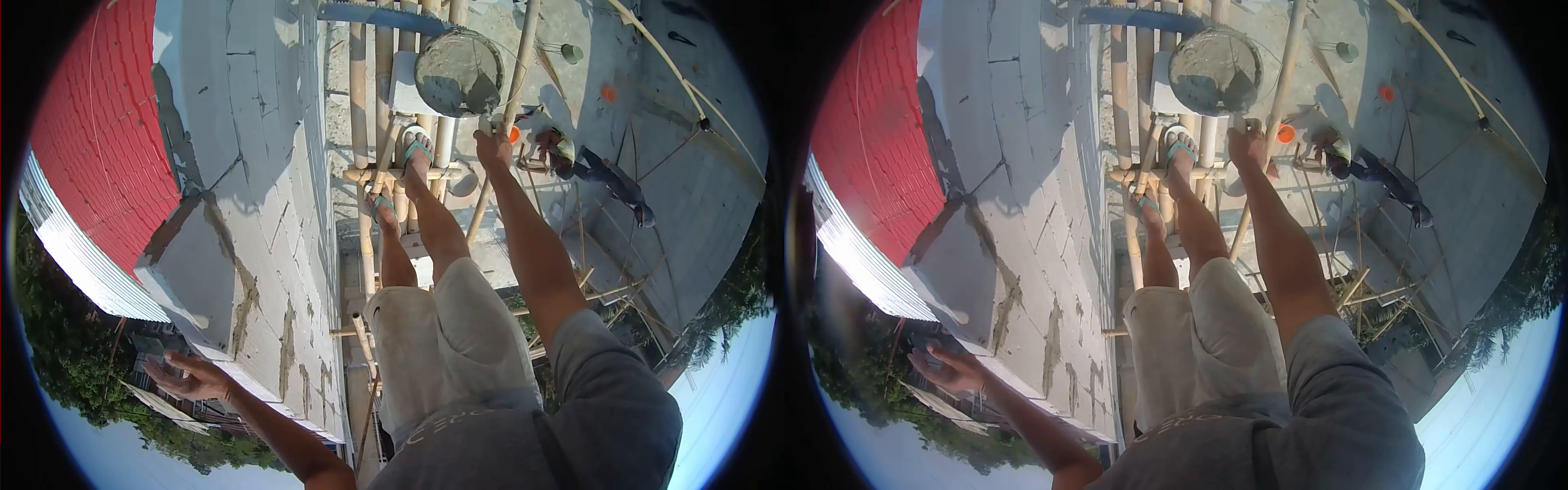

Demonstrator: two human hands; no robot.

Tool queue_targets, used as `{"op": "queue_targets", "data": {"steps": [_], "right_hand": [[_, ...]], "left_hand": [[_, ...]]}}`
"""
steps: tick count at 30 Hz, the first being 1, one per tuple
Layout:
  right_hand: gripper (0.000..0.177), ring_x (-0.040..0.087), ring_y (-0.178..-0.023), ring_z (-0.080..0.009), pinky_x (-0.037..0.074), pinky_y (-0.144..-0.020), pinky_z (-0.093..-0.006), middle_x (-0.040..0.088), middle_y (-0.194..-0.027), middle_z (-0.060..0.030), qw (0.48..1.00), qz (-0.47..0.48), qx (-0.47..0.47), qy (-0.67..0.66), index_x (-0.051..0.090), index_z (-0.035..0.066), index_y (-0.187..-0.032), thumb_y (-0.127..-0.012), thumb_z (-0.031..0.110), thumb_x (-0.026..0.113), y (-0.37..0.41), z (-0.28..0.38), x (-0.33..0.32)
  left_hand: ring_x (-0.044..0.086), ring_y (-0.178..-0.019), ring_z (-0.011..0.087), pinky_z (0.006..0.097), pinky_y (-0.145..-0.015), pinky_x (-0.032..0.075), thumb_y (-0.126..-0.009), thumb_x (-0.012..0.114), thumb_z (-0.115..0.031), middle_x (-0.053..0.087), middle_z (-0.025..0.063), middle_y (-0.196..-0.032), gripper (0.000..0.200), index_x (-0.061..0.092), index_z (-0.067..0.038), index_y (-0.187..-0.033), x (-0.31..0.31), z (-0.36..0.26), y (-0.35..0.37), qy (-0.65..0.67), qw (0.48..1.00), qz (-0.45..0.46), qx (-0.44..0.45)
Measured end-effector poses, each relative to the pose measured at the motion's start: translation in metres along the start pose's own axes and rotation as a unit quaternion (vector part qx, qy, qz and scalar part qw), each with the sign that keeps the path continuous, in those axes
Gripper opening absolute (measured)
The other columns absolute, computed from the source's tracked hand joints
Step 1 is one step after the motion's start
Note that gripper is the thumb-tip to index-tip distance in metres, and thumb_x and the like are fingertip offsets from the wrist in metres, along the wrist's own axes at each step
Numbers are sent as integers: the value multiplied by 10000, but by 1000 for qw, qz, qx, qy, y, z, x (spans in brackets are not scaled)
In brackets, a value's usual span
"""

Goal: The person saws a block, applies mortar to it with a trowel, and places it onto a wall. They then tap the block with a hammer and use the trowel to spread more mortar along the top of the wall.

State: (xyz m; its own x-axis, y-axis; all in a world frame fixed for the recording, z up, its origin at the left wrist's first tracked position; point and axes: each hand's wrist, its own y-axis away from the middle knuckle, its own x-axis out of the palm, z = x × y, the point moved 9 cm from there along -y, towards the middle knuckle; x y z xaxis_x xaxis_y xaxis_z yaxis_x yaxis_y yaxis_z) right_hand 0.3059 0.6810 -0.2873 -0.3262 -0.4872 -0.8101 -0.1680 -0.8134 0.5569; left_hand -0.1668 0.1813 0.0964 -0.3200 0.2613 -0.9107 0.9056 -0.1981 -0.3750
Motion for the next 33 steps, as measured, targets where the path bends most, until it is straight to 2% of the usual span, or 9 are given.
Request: {"op": "queue_targets", "data": {"steps": [3, 6, 9, 13, 17, 19, 27, 30, 33], "right_hand": [[476, 662, -1110, -406, 508, -940, -511, 708, -1154, -210, 999, -9, -40, 19, 582, 116, -1220, -817, 363, 639, 14, 9, -16], [466, 667, -1098, -395, 507, -930, -524, 707, -1156, -200, 997, -34, -21, 71, 576, 110, -1221, -838, 369, 634, 15, 0, -20], [499, 687, -1057, -389, 516, -913, -514, 726, -1104, -189, 992, -24, -69, 101, 604, 89, -1233, -854, 410, 661, 2, -6, -13], [536, 683, -1061, -403, 522, -908, -511, 723, -1114, -197, 993, 97, -55, 28, 602, 59, -1237, -853, 421, 692, -18, -9, -5], [525, 682, -1057, -410, 525, -901, -515, 718, -1118, -203, 993, 98, -36, 48, 579, 70, -1249, -850, 394, 687, -17, -11, -6], [509, 680, -1055, -419, 519, -913, -527, 711, -1128, -206, 995, 18, -43, 85, 551, 87, -1256, -843, 359, 672, 9, -2, -28], [475, 684, -1048, -421, 532, -897, -501, 713, -1132, -196, 997, 55, 28, 38, 609, 97, -1173, -824, 412, 680, 14, -48, -8], [477, 667, -1073, -371, 528, -919, -456, 699, -1145, -158, 991, 6, -131, 41, 638, 97, -1120, -807, 443, 736, -6, -58, 8], [388, 535, -1133, -322, 463, -1004, -385, 568, -1162, -126, 955, -75, -258, -124, 669, 109, -1089, -757, 223, 833, -9, -32, -23]], "left_hand": [[590, -1234, 307, 442, -1067, 489, -1049, 561, -228, 582, 213, -1330, 495, 439, 44, -1445, 1, -68, 26, 134, 983, -3, 124], [594, -1209, 296, 437, -1047, 467, -1021, 569, -142, 586, 219, -1315, 510, 425, 57, -1468, 91, -159, 97, 266, 941, 208, 28], [575, -1228, 237, 386, -1082, 448, -990, 633, -113, 579, 152, -1354, 581, 411, -34, -1521, 199, -244, 178, 387, 798, 454, -82], [575, -1252, 246, 391, -1067, 467, -973, 672, -155, 578, 194, -1367, 599, 423, -7, -1497, 274, -326, 253, 457, 655, 593, -98], [646, -1148, 247, 372, -983, 514, -974, 680, -217, 661, 159, -1253, 549, 505, -27, -1458, 308, -354, 287, 453, 646, 612, -61], [638, -1141, 206, 319, -964, 500, -982, 665, -248, 667, 150, -1236, 599, 444, 18, -1471, 321, -354, 311, 428, 598, 670, -99], [659, -1105, 219, 323, -925, 519, -967, 674, -306, 686, 170, -1219, 588, 511, -9, -1447, 361, -326, 333, 385, 615, 678, -122], [638, -1153, 230, 330, -969, 493, -963, 686, -353, 667, 188, -1281, 645, 484, -4, -1466, 369, -314, 332, 380, 612, 678, -147], [559, -1279, 237, 368, -1076, 416, -930, 726, -390, 619, 203, -1364, 794, 385, 23, -1516, 390, -301, 331, 368, 577, 682, -258]]}}
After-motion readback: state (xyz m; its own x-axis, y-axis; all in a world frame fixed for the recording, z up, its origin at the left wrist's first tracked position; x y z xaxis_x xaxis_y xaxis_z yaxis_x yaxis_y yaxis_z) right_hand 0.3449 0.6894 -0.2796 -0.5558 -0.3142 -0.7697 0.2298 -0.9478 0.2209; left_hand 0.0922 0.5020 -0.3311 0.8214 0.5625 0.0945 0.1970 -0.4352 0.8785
